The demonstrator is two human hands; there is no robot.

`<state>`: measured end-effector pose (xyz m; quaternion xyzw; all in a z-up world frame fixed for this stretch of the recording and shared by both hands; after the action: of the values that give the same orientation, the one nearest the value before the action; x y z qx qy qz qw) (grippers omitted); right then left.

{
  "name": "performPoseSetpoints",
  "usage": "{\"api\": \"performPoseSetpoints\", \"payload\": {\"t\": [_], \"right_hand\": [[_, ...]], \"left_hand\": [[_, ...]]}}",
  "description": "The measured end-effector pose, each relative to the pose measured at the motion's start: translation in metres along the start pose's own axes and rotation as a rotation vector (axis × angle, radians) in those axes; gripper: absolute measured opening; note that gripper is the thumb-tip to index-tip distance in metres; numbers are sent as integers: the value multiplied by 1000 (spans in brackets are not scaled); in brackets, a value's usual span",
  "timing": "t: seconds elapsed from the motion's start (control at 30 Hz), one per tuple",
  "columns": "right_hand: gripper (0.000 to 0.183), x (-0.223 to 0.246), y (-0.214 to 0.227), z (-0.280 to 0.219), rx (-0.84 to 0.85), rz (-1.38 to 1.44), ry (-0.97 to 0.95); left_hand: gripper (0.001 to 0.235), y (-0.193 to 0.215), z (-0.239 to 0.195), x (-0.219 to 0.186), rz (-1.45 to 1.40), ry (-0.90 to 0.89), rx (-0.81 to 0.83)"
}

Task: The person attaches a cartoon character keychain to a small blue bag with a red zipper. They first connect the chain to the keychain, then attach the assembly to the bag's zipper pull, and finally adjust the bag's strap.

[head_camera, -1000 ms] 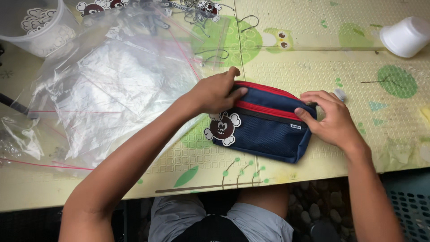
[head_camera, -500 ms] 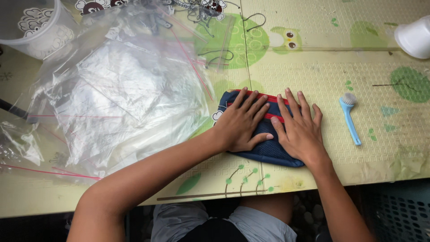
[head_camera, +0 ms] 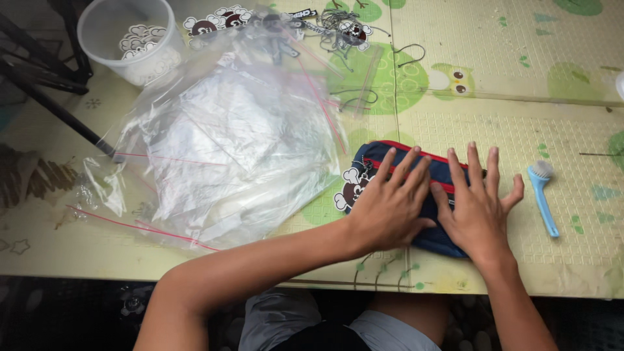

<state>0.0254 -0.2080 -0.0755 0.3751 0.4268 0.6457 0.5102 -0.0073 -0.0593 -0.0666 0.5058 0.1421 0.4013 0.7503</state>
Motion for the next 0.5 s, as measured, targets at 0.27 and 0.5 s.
{"api": "performPoseSetpoints", "payload": {"t": [0.27,0.5], "right_hand": [[60,20,-18,-16,396,81,-138],[57,6,-38,-21,395,74,-176]], "left_hand": [[96,-42,-39,-17,42,74,175],[67,111,-66,-45,-1615,-324,-68]]}}
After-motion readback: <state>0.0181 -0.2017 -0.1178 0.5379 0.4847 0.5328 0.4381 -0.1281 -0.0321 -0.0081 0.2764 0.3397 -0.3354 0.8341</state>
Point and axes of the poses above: each hand's wrist, its own z-axis towards the middle knuckle, its own y-axis out of the back of the hand, x = y × z, the point moved 5 cm from there along z, towards the middle knuckle, and after that the axes turned 11 degrees about -y, right-handed, at the moved point
